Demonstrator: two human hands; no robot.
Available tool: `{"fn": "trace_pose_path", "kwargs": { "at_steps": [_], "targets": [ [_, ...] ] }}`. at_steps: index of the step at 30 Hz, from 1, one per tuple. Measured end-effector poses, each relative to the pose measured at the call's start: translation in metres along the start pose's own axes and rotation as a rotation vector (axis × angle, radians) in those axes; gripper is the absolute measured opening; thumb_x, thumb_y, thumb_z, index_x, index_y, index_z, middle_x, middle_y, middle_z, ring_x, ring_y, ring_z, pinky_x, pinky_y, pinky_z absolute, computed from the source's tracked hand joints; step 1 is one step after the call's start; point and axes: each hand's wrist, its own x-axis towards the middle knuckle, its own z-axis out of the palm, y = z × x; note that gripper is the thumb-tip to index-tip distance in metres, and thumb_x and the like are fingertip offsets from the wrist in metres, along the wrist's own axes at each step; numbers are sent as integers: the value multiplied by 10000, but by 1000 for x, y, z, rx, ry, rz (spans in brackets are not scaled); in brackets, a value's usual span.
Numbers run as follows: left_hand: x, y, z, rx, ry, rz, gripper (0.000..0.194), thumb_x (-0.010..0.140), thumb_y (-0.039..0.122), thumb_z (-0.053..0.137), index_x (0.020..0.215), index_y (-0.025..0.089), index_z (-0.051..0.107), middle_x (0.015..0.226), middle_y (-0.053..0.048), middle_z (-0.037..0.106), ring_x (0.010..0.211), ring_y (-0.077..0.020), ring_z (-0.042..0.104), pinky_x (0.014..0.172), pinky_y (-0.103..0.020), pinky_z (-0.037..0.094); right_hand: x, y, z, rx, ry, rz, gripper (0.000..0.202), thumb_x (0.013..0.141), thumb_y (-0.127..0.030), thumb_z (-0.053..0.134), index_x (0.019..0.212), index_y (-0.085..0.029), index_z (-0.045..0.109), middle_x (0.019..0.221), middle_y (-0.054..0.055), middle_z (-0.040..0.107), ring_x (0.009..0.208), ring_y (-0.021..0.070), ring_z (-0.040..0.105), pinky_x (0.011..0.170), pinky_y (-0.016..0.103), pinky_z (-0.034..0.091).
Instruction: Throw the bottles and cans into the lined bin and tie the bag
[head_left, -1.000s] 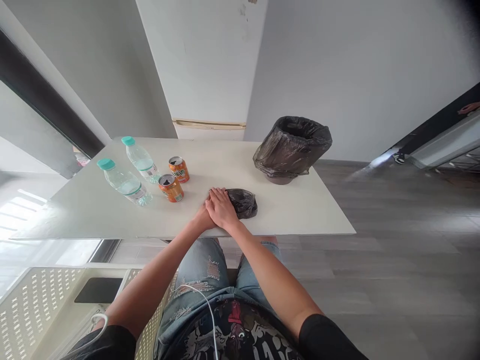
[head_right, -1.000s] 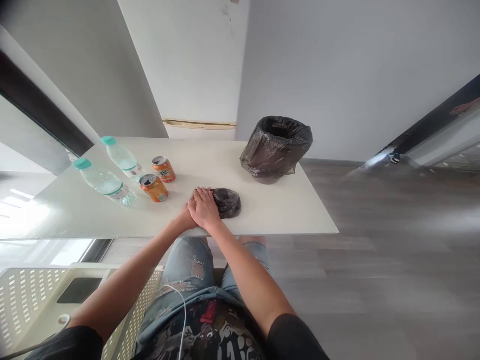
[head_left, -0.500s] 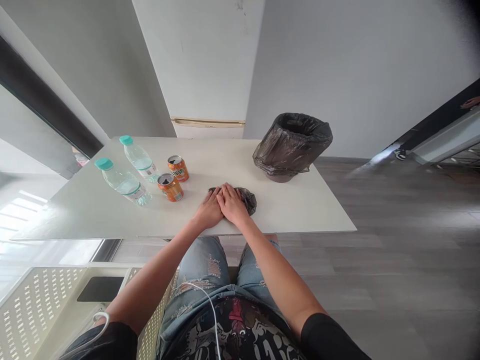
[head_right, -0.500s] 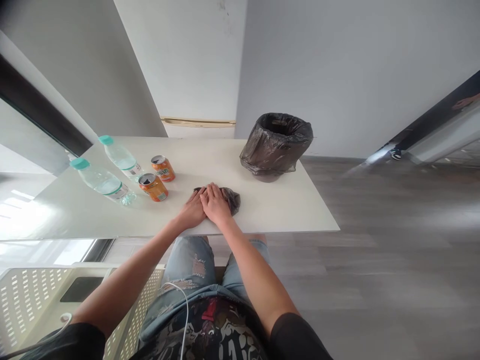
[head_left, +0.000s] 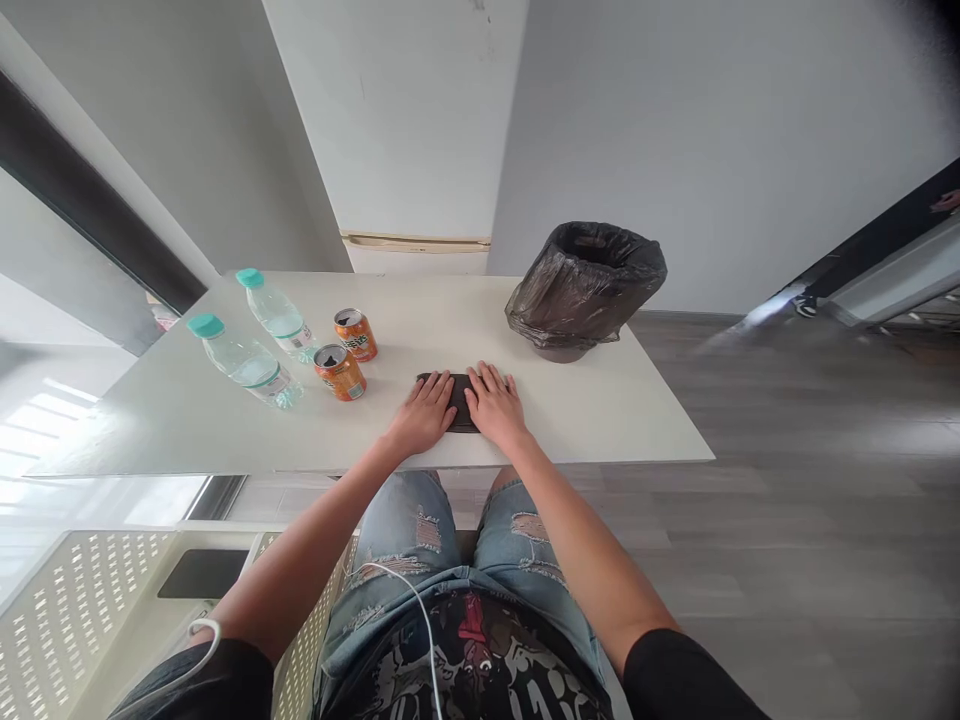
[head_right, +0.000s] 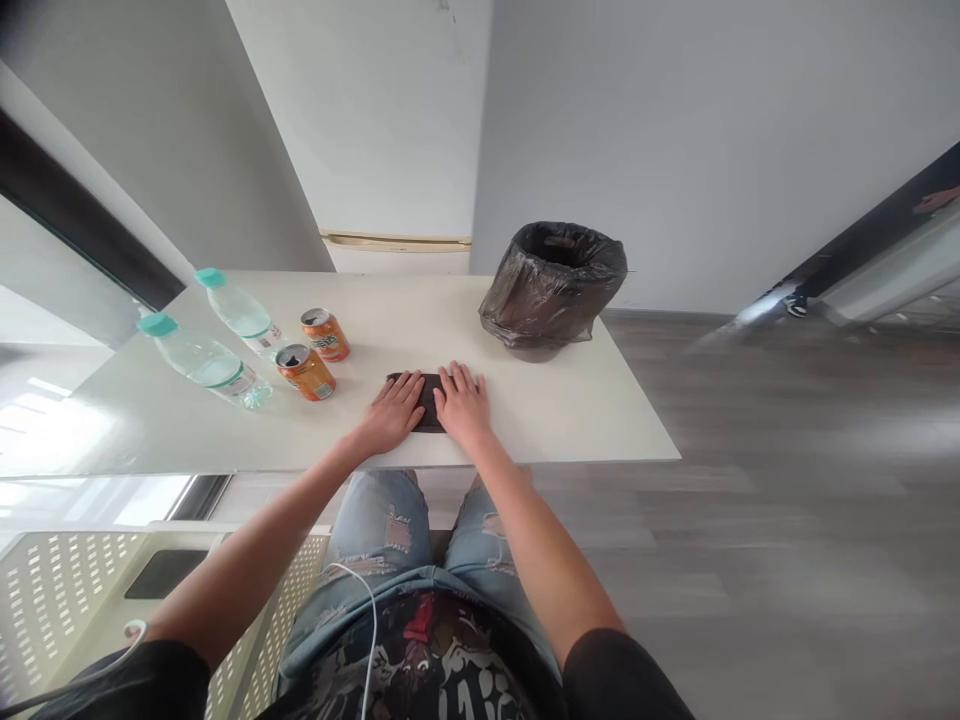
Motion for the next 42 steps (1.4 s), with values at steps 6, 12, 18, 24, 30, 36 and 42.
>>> {"fn": "trace_pose_path", "kwargs": {
  "at_steps": [6, 12, 18, 24, 30, 36, 42],
  "targets": [
    [0, 3, -3, 6, -21, -13, 647, 1089, 408, 299, 1657, 110, 383, 1737, -149, 335, 1628, -340, 275, 1315, -548, 263, 0, 3, 0, 1, -32, -14, 666, 1122, -460, 116, 1705, -199, 306, 1783, 46, 196, 1655, 249, 196, 1342, 542, 174],
    [1, 3, -4, 1, -27, -6, 657, 1088, 410, 289, 1657, 92, 378, 1738, -167, 323, 1628, -347, 271, 1312, -562, 264, -1, 2, 2, 22, -2, -23, 643, 1126, -436, 152, 1695, -197, 332, 1779, 60, 218, 1649, 258, 214, 1338, 561, 163],
    [1, 5, -5, -10, -17, -12, 646, 1087, 398, 310, 1641, 79, 401, 1730, -174, 341, 1622, -352, 283, 1310, -557, 268, -1, 2, 4, 50, 4, -18, 628, 1123, -426, 200, 1695, -203, 333, 1780, 66, 219, 1648, 264, 216, 1337, 561, 153],
    [1, 5, -6, -3, -10, -13, 639, 1086, 395, 316, 1643, 93, 404, 1730, -166, 345, 1621, -348, 288, 1310, -556, 270, -1, 2, 5, 55, 12, -17, 629, 1121, -425, 205, 1692, -198, 341, 1776, 72, 233, 1647, 265, 215, 1334, 562, 155],
    [-1, 5, -5, 7, -14, -10, 653, 1096, 412, 287, 1658, 91, 378, 1736, -160, 333, 1640, -363, 230, 1320, -585, 229, -1, 2, 4, 55, 7, -22, 636, 1124, -445, 189, 1694, -203, 334, 1779, 62, 224, 1647, 265, 217, 1334, 563, 166],
    [-1, 3, -12, -20, 36, -44, 671, 1106, 453, 260, 1697, 137, 291, 1756, -143, 294, 1655, -362, 172, 1313, -622, 207, -3, 1, 0, 47, 14, -14, 611, 1122, -416, 229, 1677, -200, 370, 1775, 79, 241, 1646, 262, 220, 1329, 556, 166],
    [-23, 30, -37, -88, 331, -290, 455, 1092, 286, 333, 1372, 201, 682, 1409, -154, 663, 1342, -321, 578, 1144, -517, 461, -6, -9, -6, 115, -5, 137, 668, 1130, -448, 205, 1727, -150, 187, 1791, 136, 141, 1652, 278, 201, 1324, 521, 173]
  ]
}}
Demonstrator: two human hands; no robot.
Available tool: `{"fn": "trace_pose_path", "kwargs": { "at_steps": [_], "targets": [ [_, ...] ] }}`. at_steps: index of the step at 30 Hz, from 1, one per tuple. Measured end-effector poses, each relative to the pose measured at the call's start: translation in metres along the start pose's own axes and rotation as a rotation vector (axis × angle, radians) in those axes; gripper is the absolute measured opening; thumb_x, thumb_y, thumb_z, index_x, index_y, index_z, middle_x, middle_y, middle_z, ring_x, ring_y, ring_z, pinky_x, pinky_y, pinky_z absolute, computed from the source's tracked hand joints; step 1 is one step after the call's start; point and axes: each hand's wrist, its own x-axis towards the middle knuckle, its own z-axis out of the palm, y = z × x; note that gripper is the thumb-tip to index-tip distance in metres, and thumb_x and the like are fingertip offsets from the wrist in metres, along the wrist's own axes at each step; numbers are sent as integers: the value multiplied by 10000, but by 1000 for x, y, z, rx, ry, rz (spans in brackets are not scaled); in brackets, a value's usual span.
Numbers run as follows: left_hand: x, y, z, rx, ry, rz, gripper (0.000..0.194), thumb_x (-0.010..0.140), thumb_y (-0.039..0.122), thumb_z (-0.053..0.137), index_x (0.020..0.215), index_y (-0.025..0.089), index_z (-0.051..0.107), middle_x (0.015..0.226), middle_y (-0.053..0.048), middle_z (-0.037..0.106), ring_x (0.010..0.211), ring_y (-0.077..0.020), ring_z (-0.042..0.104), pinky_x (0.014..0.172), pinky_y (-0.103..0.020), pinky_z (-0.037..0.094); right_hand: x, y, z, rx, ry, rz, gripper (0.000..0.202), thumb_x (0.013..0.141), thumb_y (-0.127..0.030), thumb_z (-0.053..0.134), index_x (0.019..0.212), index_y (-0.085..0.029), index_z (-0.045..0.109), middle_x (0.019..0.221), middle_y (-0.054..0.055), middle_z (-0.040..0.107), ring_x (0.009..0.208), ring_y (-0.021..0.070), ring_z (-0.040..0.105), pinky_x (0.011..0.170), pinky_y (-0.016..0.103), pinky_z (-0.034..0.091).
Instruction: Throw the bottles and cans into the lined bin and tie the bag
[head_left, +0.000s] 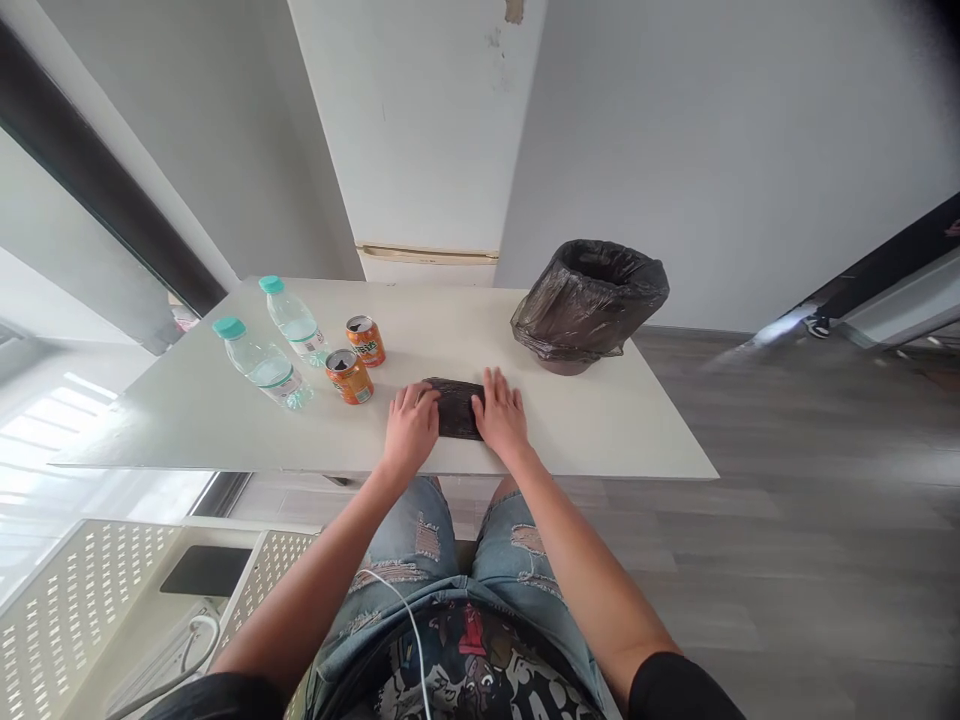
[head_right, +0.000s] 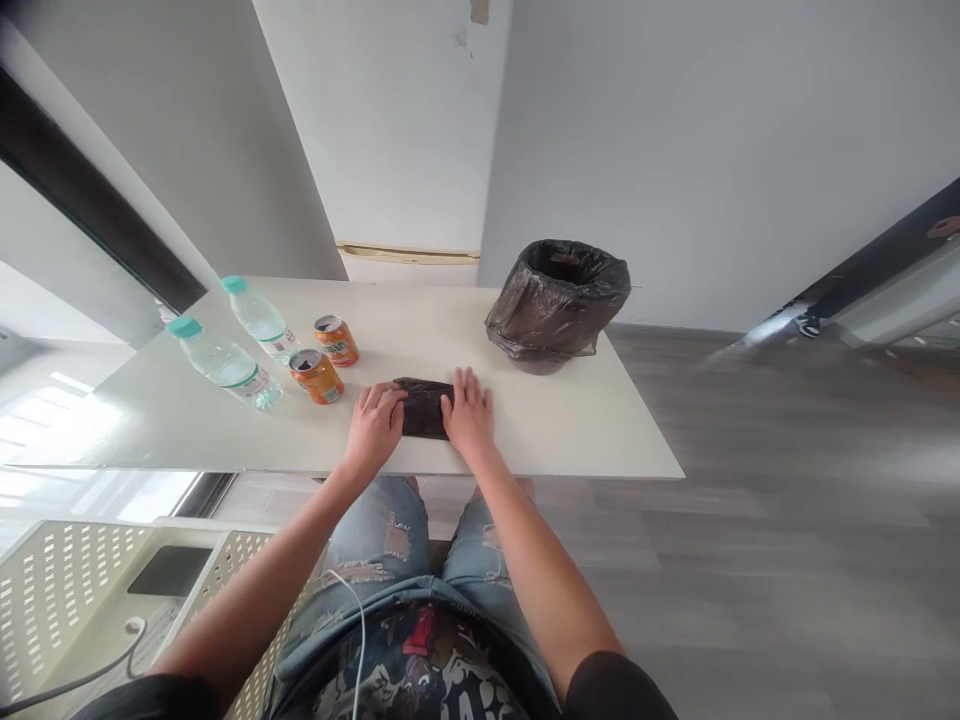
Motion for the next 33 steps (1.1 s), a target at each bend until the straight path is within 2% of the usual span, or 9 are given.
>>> {"fn": "trace_pose_path", "kwargs": {
  "at_steps": [3, 7, 11, 17, 21, 25, 28, 31, 33],
  "targets": [
    [-27, 16, -6, -30, -68, 22, 379, 1076, 380, 466, 1338, 231, 697, 1281, -142, 702, 1179, -314, 632, 1006, -483, 529, -22, -5, -7, 87, -66, 121, 754, 1124, -513, 173, 1729, -81, 50, 1777, 200, 150, 1653, 302, 199, 1308, 523, 220],
    [-53, 21, -3, -33, -213, 193, 639, 940, 560, 707, 1484, 249, 586, 1470, -155, 609, 1352, -364, 554, 1156, -568, 438, -72, 9, -32, 184, -199, 2, 728, 1108, -580, 213, 1709, -177, 293, 1697, 133, 412, 1554, 301, 433, 1214, 464, 420],
    [-58, 7, -6, -18, -302, 298, 524, 950, 469, 726, 1414, 251, 619, 1527, -153, 579, 1433, -357, 522, 1259, -636, 314, -102, 44, -67, 136, -81, -54, 587, 1105, -473, 322, 1650, -287, 437, 1551, 92, 601, 1400, 295, 599, 1092, 444, 553],
    [-60, -4, -16, -69, -348, 450, 298, 1032, 305, 596, 1318, 255, 661, 1498, -115, 627, 1541, -293, 444, 1317, -649, 213, -89, 84, -71, -42, -214, -571, 863, 940, -106, 502, 1691, -456, 261, 1780, -62, 214, 1666, 300, 142, 1269, 594, 378],
    [-72, 3, -11, -74, -244, 419, 331, 1030, 242, 560, 1339, 257, 678, 1449, -113, 669, 1458, -279, 538, 1295, -598, 293, -86, 84, -46, -33, -281, -709, 876, 902, -80, 542, 1687, -390, 309, 1736, 18, 348, 1656, 304, 193, 1287, 700, 239],
    [-79, 13, -5, -146, -179, 311, 311, 1008, 171, 515, 1205, 258, 741, 1206, -75, 773, 1116, -219, 716, 1170, -497, 454, -90, 84, -32, 118, -190, -671, 723, 945, -47, 390, 1616, -300, 480, 1590, 54, 571, 1514, 215, 485, 1293, 557, 306],
    [-74, 18, -4, -265, -142, 180, 258, 973, 175, 535, 1075, 245, 762, 1135, -63, 786, 1055, -209, 727, 1085, -448, 508, -89, 83, -31, 275, -120, -608, 560, 978, -119, 391, 1433, -273, 679, 1489, 69, 662, 1392, 238, 591, 1184, 494, 448],
    [-61, 21, -4, -377, -104, 33, 229, 991, 259, 542, 883, 230, 742, 1096, -70, 782, 1036, -214, 726, 978, -397, 549, -83, 69, -29, 447, 14, -416, 388, 1012, -271, 459, 1267, -247, 751, 1291, 113, 758, 1213, 281, 682, 1053, 470, 539],
    [-51, 22, -3, -416, -98, -69, 292, 1021, 347, 535, 817, 227, 706, 1002, -64, 775, 943, -205, 724, 901, -363, 567, -76, 55, -27, 568, 98, -232, 408, 1011, -386, 526, 1348, -218, 680, 1133, 122, 790, 1041, 280, 732, 948, 430, 582]
  ]
}}
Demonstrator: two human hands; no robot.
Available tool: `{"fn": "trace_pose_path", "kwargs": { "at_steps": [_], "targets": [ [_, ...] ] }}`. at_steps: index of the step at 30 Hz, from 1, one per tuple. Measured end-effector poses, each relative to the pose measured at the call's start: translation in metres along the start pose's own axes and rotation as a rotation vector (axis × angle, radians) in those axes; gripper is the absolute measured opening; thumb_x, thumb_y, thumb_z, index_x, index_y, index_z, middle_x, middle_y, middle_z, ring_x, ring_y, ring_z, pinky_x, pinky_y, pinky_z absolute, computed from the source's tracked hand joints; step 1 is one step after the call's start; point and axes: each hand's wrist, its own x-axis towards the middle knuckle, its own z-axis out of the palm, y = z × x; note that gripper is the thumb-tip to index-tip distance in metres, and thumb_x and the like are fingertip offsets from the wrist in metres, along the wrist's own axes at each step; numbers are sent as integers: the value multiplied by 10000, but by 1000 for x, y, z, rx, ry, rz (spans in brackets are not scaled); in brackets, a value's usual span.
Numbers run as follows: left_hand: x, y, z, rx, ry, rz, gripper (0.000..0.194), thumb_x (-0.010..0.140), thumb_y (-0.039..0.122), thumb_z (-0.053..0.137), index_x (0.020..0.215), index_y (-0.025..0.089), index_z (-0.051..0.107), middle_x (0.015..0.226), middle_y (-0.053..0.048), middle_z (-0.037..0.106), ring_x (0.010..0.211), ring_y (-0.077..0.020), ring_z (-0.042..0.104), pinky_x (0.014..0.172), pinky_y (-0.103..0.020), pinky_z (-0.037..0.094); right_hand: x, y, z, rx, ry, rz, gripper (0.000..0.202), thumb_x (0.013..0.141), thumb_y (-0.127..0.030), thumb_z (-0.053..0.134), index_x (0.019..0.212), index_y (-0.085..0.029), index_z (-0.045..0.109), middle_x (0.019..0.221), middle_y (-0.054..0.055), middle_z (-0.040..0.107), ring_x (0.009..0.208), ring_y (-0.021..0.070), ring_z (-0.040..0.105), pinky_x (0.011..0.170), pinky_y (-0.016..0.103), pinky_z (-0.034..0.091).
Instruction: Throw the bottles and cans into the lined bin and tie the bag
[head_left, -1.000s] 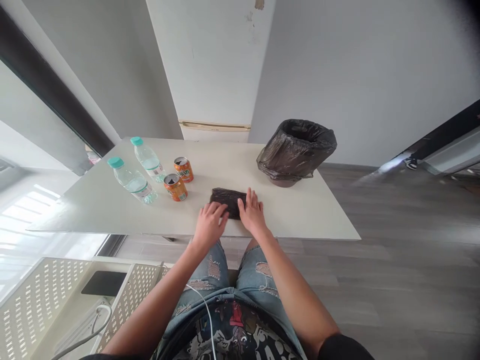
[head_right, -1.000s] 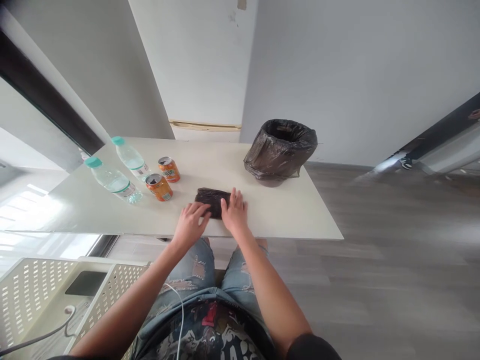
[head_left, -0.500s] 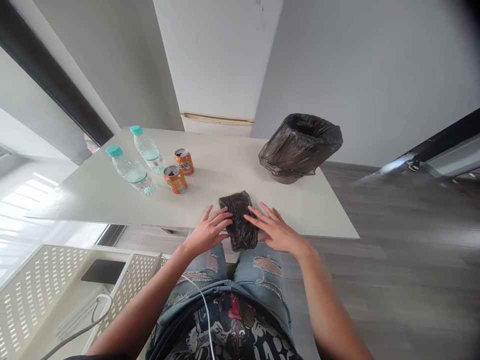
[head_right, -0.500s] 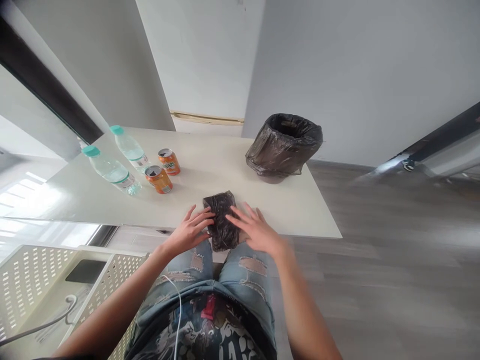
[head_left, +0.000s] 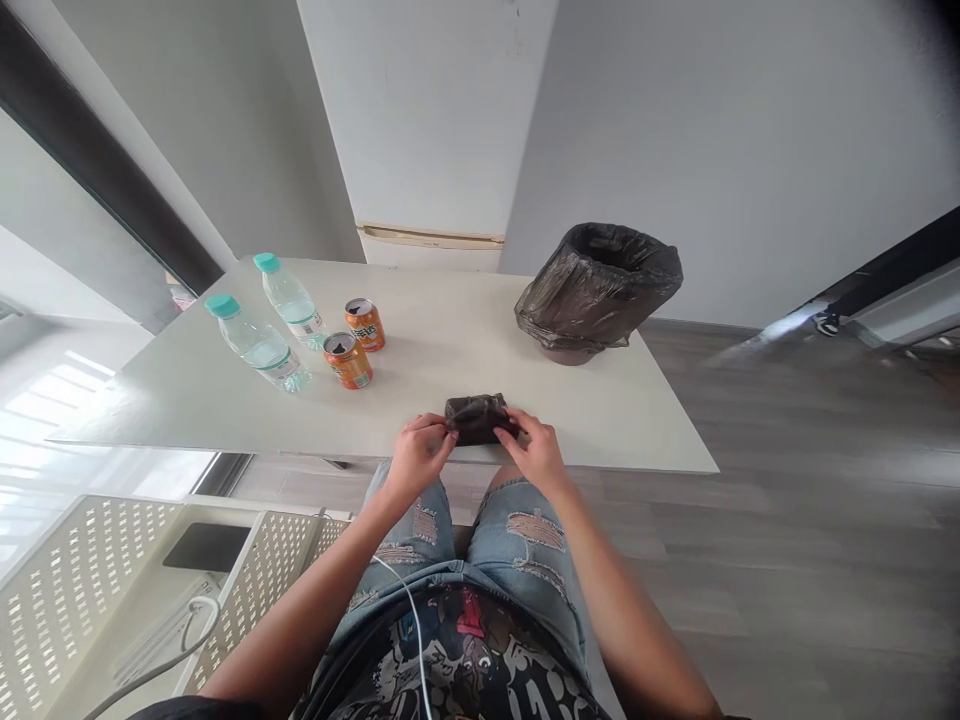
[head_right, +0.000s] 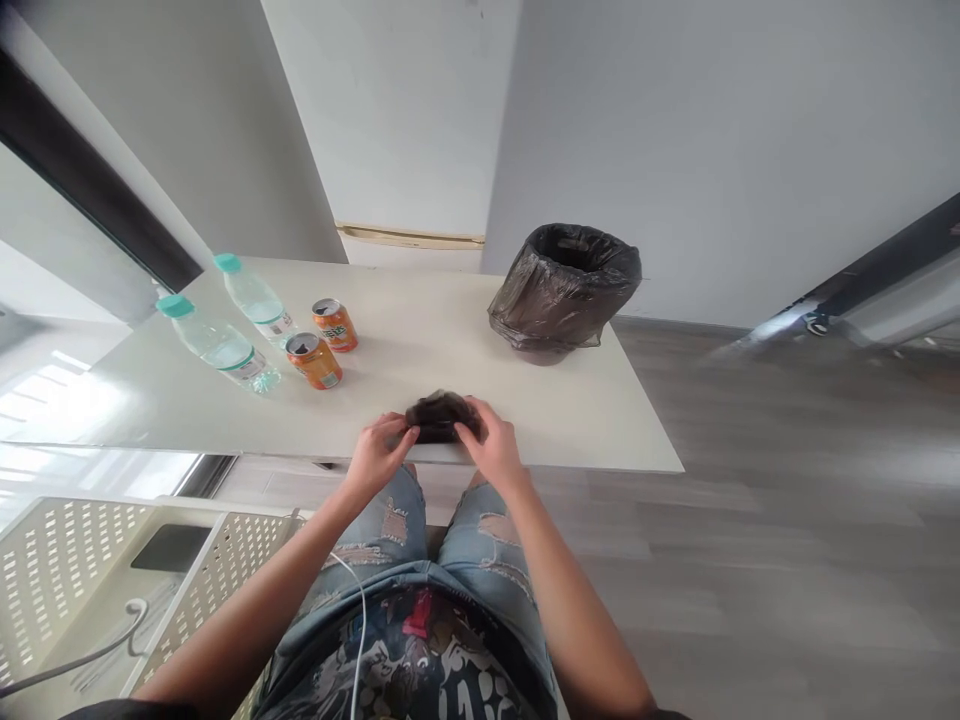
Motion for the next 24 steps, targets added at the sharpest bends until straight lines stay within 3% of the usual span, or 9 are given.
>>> {"fn": "trace_pose_path", "kwargs": {
  "at_steps": [4, 8, 10, 13, 15, 17, 20, 24],
  "targets": [
    [11, 2, 6, 16, 85, -153, 197, 1015, 373, 570, 1096, 237, 686, 949, -43, 765, 858, -208, 714, 815, -345, 583, 20, -9, 16, 81, 60, 208, 568, 996, -496, 553, 1476, -194, 519, 906, 74, 775, 788, 262, 720, 787, 385, 594],
    [16, 7, 13, 223, 223, -38, 414, 1040, 299, 506, 1432, 179, 565, 1385, -174, 673, 1273, -310, 630, 1088, -496, 520, 28, -4, 25, -2, 123, 190, 526, 967, -392, 565, 1444, -173, 515, 1109, 138, 719, 947, 275, 704, 842, 397, 597],
    [20, 10, 16, 298, 132, 100, 480, 1065, 272, 431, 1527, 161, 504, 1574, -187, 543, 1463, -323, 502, 1202, -523, 435, 26, -2, 28, -69, 189, 121, 530, 925, -256, 557, 1444, -160, 510, 1234, 179, 653, 1073, 289, 677, 907, 422, 595],
    [30, 8, 24, 371, -90, 248, 524, 1091, 278, 352, 1591, 162, 459, 1667, -151, 461, 1570, -312, 394, 1268, -533, 369, 19, -4, 29, -203, 289, -55, 589, 871, -93, 491, 1455, -162, 531, 1389, 202, 569, 1290, 309, 591, 1070, 474, 538],
    [35, 5, 29, 438, -172, 268, 534, 1097, 284, 325, 1592, 144, 468, 1687, -149, 434, 1594, -337, 354, 1279, -572, 342, 17, -7, 28, -297, 222, -219, 607, 889, -50, 430, 1467, -185, 558, 1498, 175, 539, 1420, 304, 511, 1183, 499, 455],
    [39, 2, 33, 497, -207, 261, 540, 1097, 278, 315, 1588, 122, 478, 1702, -156, 406, 1605, -362, 326, 1279, -596, 330, 18, -7, 29, -374, 59, -327, 610, 948, -65, 378, 1520, -197, 542, 1602, 134, 500, 1514, 288, 434, 1261, 514, 369],
    [37, -1, 34, 531, -207, 243, 549, 1092, 278, 327, 1594, 111, 474, 1707, -159, 395, 1604, -352, 332, 1288, -565, 331, 22, -4, 30, -459, -120, -268, 569, 1067, -218, 327, 1621, -171, 444, 1692, 126, 422, 1586, 294, 351, 1305, 558, 287],
    [28, -5, 29, 549, -169, 155, 543, 1085, 292, 342, 1553, 77, 517, 1696, -184, 406, 1596, -369, 345, 1284, -576, 343, 26, 1, 29, -502, -221, -162, 597, 1131, -386, 239, 1660, -153, 390, 1733, 112, 349, 1615, 277, 310, 1324, 558, 248]
  ]
}}
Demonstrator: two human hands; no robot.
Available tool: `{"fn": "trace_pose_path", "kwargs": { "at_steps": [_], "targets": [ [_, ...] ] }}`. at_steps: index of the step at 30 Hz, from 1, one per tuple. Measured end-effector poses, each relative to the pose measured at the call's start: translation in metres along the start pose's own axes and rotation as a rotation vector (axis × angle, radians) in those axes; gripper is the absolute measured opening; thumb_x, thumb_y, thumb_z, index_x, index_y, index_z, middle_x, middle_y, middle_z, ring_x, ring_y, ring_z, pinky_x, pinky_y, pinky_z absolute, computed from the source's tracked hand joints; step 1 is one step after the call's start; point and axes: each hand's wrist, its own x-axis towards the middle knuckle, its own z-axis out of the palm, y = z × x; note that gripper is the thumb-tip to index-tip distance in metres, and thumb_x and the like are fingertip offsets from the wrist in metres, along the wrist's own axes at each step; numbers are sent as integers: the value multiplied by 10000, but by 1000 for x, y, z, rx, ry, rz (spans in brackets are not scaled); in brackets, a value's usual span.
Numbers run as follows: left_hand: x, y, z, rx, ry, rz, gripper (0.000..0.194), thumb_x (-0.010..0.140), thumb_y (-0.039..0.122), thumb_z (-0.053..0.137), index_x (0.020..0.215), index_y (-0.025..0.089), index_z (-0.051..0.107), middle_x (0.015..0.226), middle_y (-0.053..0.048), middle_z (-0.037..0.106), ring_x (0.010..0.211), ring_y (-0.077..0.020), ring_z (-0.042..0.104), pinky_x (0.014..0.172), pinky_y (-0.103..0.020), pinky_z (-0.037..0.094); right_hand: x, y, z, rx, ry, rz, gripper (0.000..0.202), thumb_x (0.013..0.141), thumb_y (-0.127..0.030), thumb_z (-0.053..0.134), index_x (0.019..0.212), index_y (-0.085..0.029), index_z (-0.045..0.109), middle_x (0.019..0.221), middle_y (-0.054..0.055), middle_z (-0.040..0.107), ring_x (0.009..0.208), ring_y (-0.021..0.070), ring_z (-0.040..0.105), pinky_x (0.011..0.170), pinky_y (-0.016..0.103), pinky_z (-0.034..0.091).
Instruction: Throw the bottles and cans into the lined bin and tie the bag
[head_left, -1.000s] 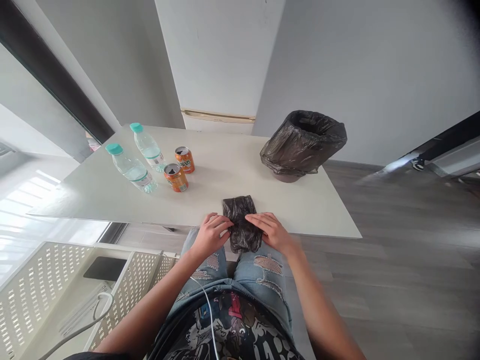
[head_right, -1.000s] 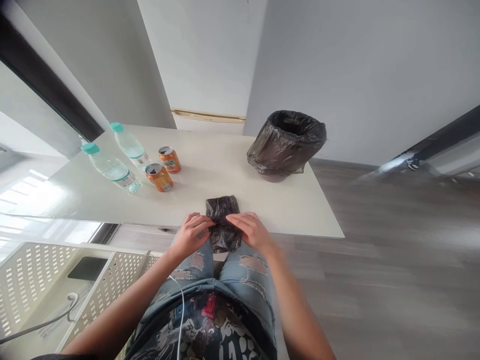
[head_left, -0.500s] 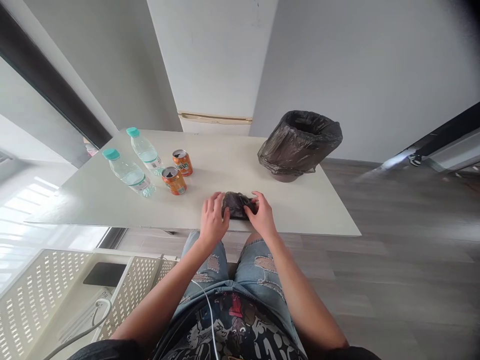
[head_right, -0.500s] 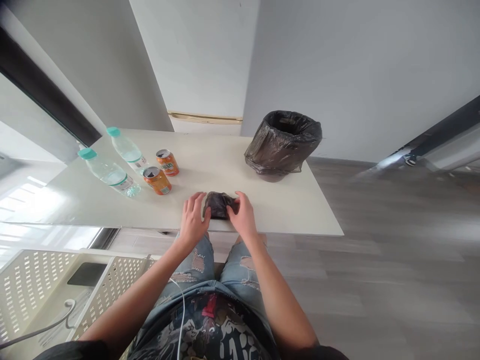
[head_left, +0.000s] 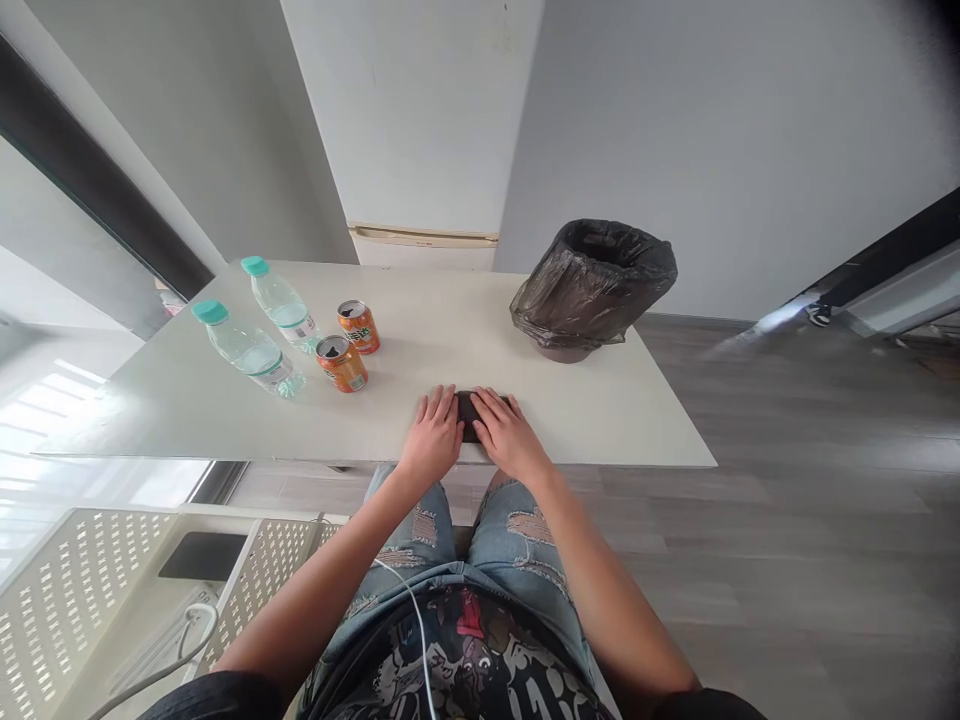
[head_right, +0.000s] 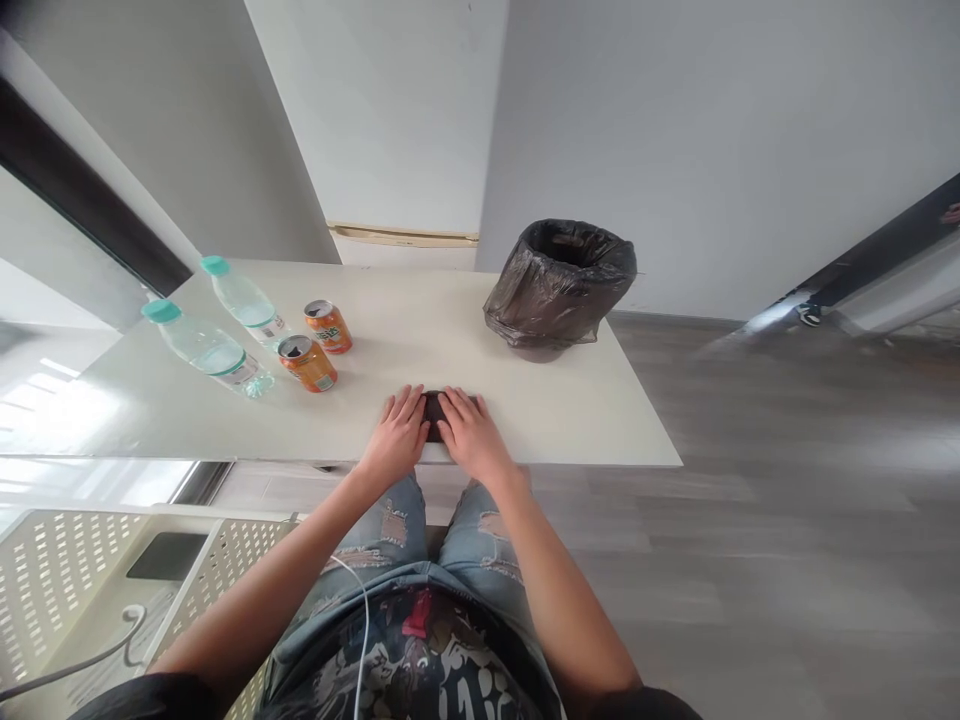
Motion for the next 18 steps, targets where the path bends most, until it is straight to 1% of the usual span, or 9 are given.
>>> {"fn": "trace_pose_path", "kwargs": {
  "at_steps": [3, 6, 7, 9, 10, 12, 15, 18],
  "targets": [
    [-7, -2, -4, -10, 7, -41, 545, 1091, 327, 339, 1527, 65, 536, 1685, -195, 420, 1584, -400, 356, 1268, -613, 355, 0, 3, -2, -17, -46, 15, 608, 1136, -419, 223, 1670, -172, 378, 1749, 86, 313, 1631, 271, 276, 1328, 550, 248],
    [-8, 1, -12, -41, 77, -50, 556, 1096, 357, 341, 1542, 77, 519, 1704, -188, 389, 1602, -413, 312, 1266, -633, 351, 0, 3, -4, -33, -66, 15, 607, 1135, -424, 225, 1679, -195, 366, 1757, 70, 291, 1637, 268, 260, 1327, 550, 253],
    [-5, 3, -15, -55, 109, -32, 556, 1096, 342, 335, 1559, 83, 501, 1718, -180, 366, 1618, -399, 280, 1280, -624, 336, -1, 4, -4, -37, -59, 10, 610, 1134, -425, 227, 1688, -199, 345, 1761, 68, 279, 1641, 266, 249, 1327, 552, 249],
    [3, 7, -18, -85, 141, 48, 560, 1094, 294, 309, 1597, 96, 453, 1729, -160, 350, 1642, -344, 236, 1319, -579, 290, -2, 4, -3, -33, -27, 1, 625, 1131, -421, 226, 1713, -198, 272, 1772, 66, 239, 1655, 257, 204, 1329, 557, 238],
    [8, 9, -17, -96, 133, 95, 565, 1092, 276, 299, 1610, 97, 436, 1724, -157, 363, 1644, -319, 239, 1332, -553, 274, -2, 5, -3, -25, -7, 0, 634, 1130, -414, 221, 1723, -192, 230, 1778, 66, 214, 1661, 250, 177, 1331, 553, 234],
    [19, 9, -13, -107, 70, 157, 576, 1094, 287, 296, 1616, 80, 422, 1698, -169, 407, 1627, -303, 291, 1335, -520, 277, -3, 6, -1, -10, 18, 6, 640, 1128, -387, 205, 1732, -179, 174, 1784, 62, 189, 1666, 235, 150, 1335, 540, 226],
    [29, 2, -1, -104, -34, 163, 602, 1101, 353, 301, 1604, 49, 434, 1678, -195, 431, 1593, -332, 363, 1311, -513, 317, -4, 7, 2, -23, -5, 9, 629, 1125, -347, 193, 1732, -185, 179, 1776, 55, 217, 1659, 228, 185, 1343, 535, 202],
    [30, -7, 8, -109, -67, 154, 628, 1111, 404, 281, 1616, 58, 418, 1681, -195, 425, 1587, -338, 373, 1297, -511, 332, -3, 7, 3, -48, -35, 6, 626, 1127, -357, 178, 1728, -180, 203, 1769, 55, 236, 1650, 230, 221, 1350, 540, 182]
  ]
}}
